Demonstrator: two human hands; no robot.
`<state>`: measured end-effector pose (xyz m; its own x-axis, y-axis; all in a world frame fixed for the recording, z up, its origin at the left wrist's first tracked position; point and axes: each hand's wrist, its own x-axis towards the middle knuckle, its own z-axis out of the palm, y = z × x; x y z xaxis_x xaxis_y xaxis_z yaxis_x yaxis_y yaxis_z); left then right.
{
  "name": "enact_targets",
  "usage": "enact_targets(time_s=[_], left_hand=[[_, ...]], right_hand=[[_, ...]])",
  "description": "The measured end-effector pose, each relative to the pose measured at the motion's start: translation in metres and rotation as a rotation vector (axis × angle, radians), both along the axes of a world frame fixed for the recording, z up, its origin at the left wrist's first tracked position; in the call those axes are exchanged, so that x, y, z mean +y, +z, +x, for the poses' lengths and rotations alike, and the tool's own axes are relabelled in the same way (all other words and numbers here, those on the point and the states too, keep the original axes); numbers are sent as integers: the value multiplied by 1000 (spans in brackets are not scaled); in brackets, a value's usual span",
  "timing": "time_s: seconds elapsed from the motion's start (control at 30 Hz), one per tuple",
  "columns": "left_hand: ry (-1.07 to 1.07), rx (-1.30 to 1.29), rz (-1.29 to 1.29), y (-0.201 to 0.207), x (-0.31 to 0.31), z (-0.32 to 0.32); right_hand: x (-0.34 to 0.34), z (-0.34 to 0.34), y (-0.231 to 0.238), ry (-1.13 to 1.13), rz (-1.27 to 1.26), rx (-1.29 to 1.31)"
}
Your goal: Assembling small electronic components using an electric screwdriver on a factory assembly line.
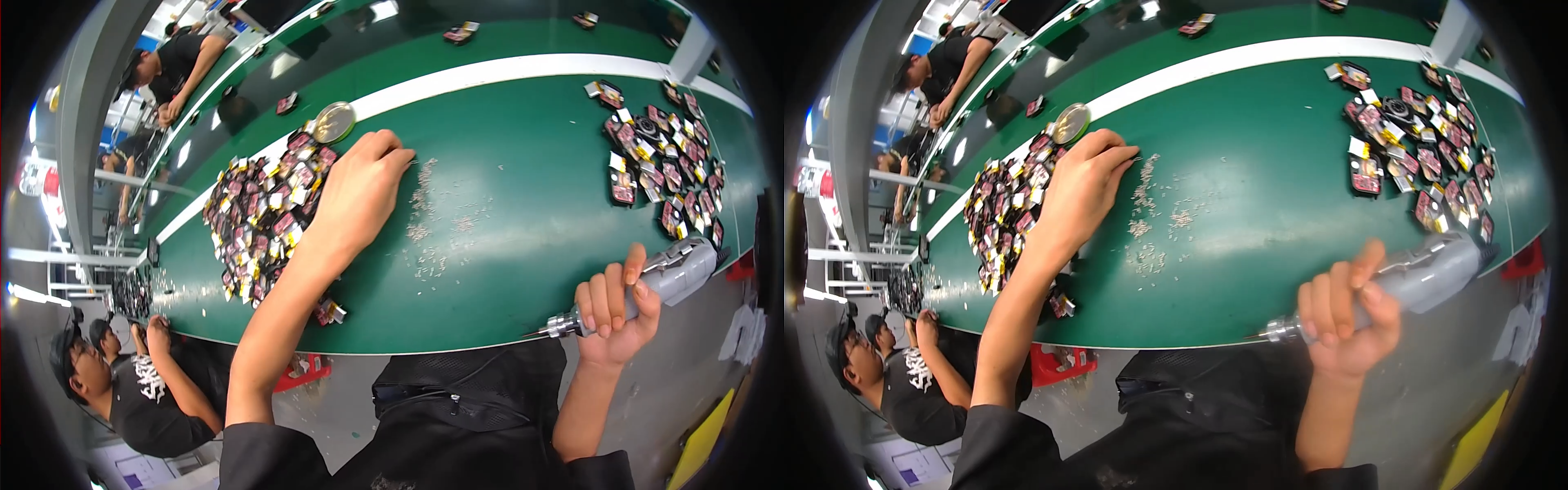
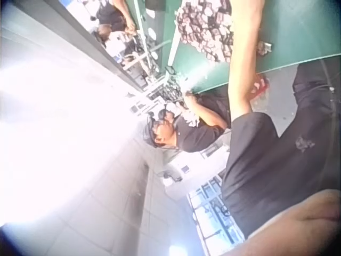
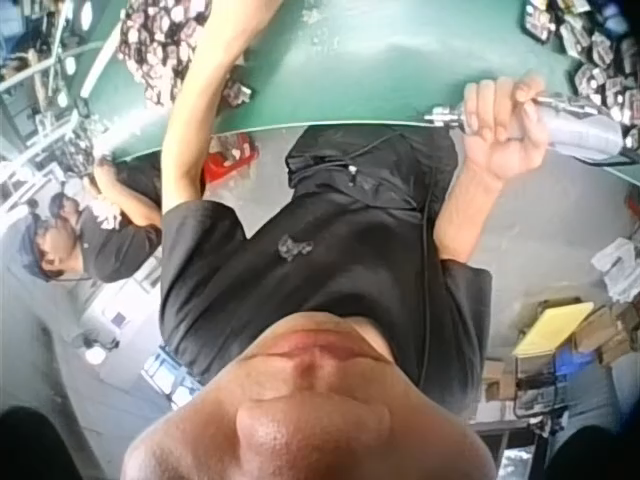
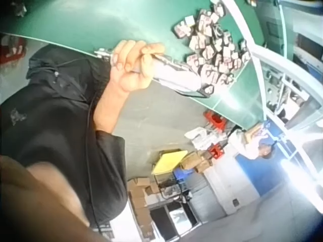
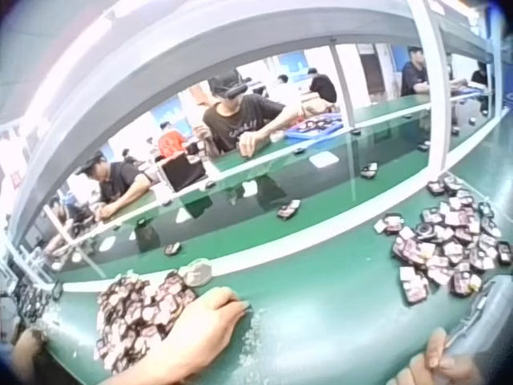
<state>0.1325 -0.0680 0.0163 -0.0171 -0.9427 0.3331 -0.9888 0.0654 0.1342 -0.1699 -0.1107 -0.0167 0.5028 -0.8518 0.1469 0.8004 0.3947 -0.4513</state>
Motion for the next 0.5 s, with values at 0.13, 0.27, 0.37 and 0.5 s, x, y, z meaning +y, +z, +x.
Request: enact_targets(time_s=[0.13, 0.27, 0.37, 0.5], left_hand=[[-46, -91, -14, -2, 0, 2], [-64, -117, -40, -4, -2, 1], [-75, -122, -57, -3, -3, 0], [-114, -113, -109, -6, -6, 2]], right_hand=[[-2, 2, -1, 36, -2, -31], [-3, 1, -1, 61, 1, -54], [-2, 0, -2, 49, -4, -40], [-1, 0, 0, 40, -1, -44]])
